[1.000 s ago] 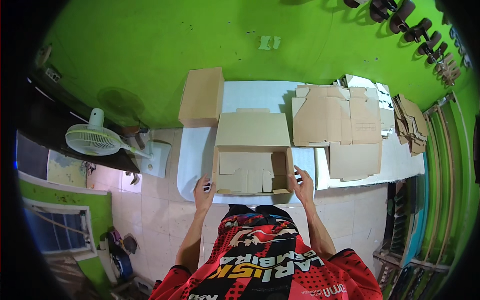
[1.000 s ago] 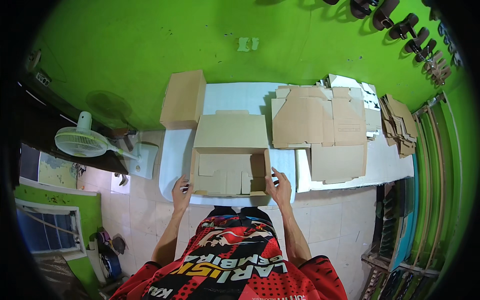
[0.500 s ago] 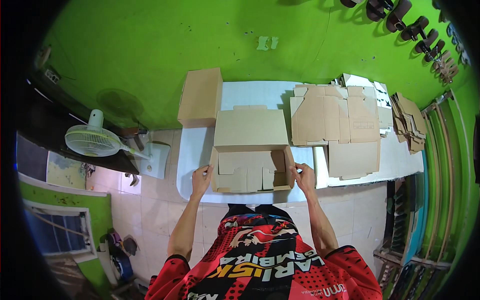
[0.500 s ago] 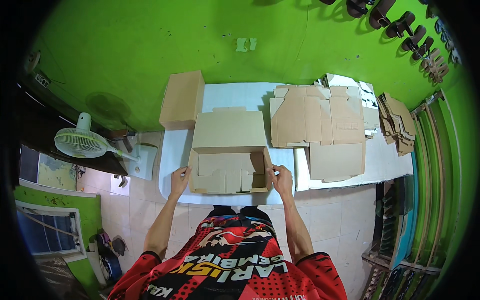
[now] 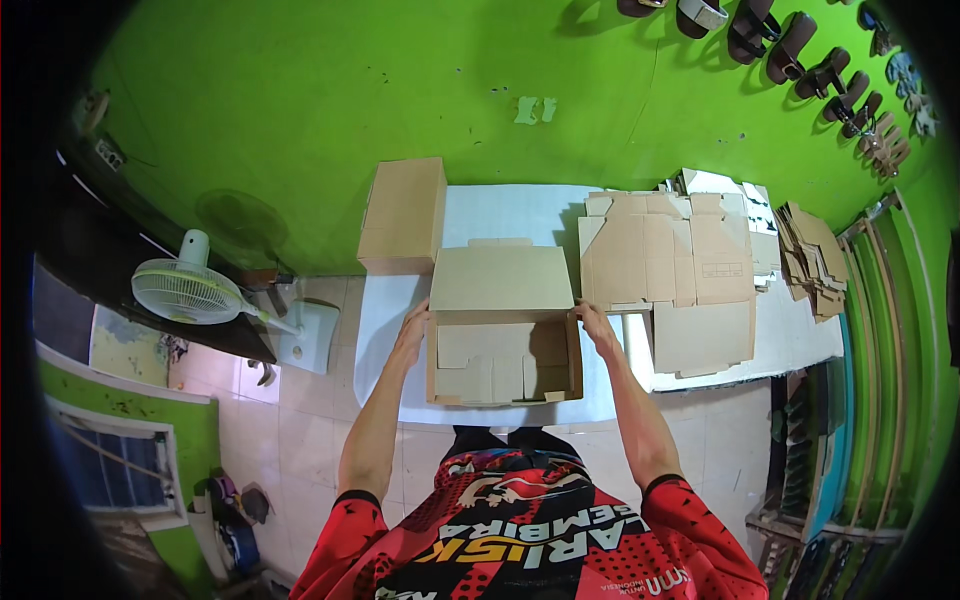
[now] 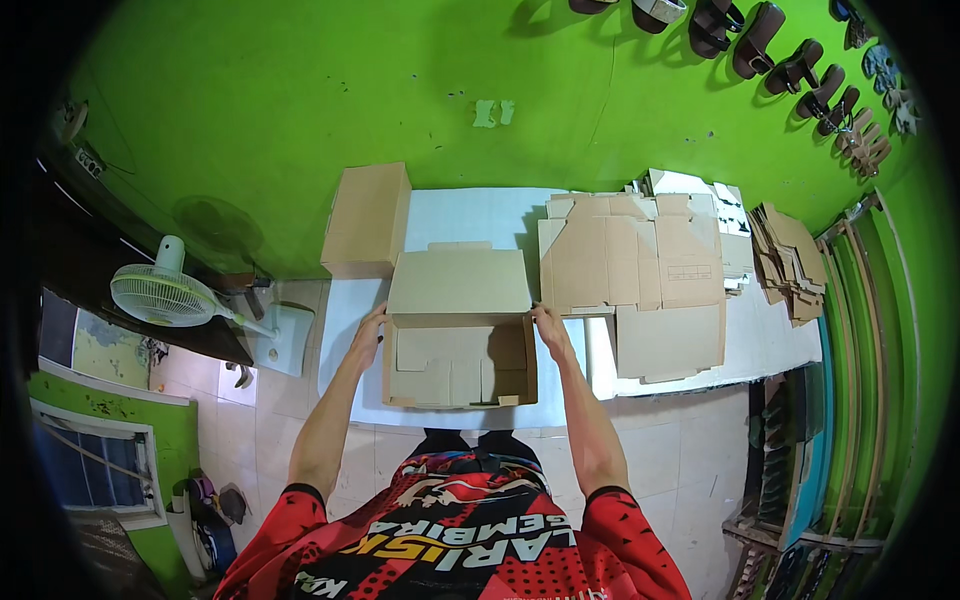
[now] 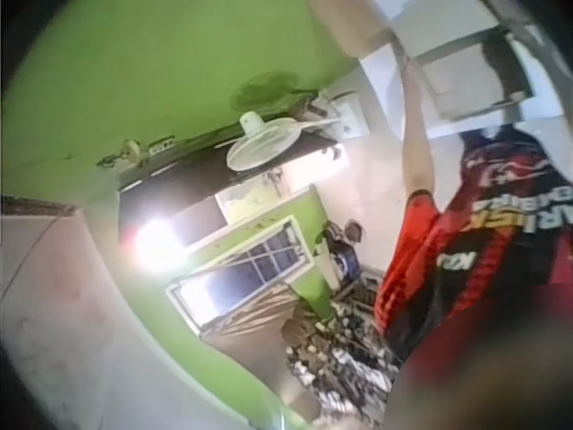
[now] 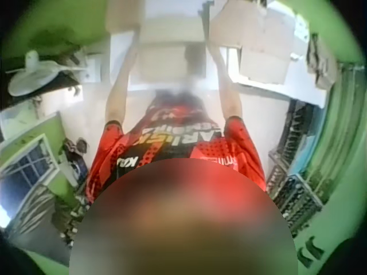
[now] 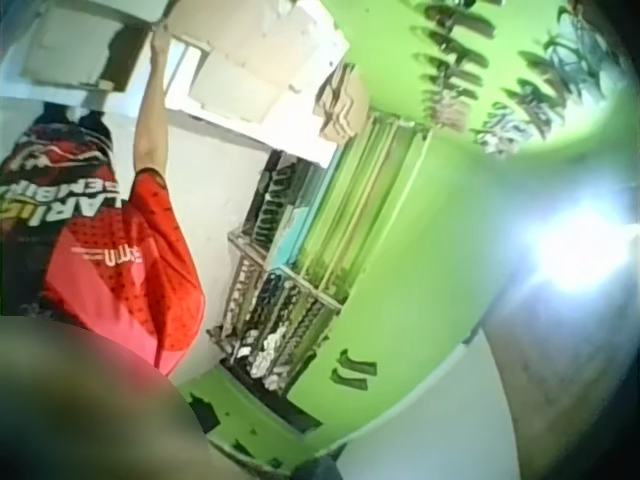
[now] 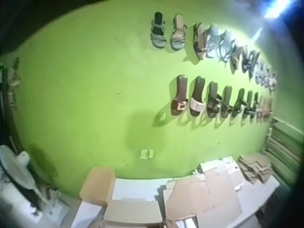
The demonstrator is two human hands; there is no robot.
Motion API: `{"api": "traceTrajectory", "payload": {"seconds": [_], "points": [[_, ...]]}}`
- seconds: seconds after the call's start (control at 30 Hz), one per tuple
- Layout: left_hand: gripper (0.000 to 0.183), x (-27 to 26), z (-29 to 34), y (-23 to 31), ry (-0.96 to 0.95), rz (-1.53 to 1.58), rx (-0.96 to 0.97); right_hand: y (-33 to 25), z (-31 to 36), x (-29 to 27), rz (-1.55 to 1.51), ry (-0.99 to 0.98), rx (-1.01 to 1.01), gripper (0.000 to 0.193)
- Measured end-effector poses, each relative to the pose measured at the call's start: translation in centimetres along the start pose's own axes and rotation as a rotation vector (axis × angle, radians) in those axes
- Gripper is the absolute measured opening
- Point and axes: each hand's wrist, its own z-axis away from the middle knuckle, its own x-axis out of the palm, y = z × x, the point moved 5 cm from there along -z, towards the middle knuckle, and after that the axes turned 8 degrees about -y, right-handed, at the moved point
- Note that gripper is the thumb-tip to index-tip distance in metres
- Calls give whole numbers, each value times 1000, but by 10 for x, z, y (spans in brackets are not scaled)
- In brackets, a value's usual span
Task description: Folding and stacking cardboard shoe boxes from flat templates.
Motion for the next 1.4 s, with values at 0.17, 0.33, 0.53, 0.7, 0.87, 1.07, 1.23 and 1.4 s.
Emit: {"api": "traceTrajectory", "payload": {"seconds": [0.17, 0.33, 0.53, 0.7, 0.87, 1.07, 1.23, 1.4], "points": [[52, 13, -9, 11, -3, 113, 61, 2, -14, -11, -147, -31, -89, 38], [36, -18, -31, -34, -17, 448, 154, -6, -9, -6, -172, 3, -72, 21], [46, -22, -20, -34, -33, 565, 158, -2, 12, -27, -140, 83, -87, 26], [71, -14, 33, -12, -83, 208, 106, -17, 60, -30, -23, 214, -142, 35], [70, -9, 91, -17, -126, -442, 475, -42, 121, 4, 596, 134, -448, 44], [84, 55, 140, -5, -164, -1154, 546, -41, 154, 66, 1043, -114, -640, 69], [70, 51, 129, -28, -122, -978, 710, -23, 146, 79, 1076, -135, -707, 55], [61, 48, 128, -28, -113, -942, 695, -21, 148, 77, 1038, -116, -708, 51]]}}
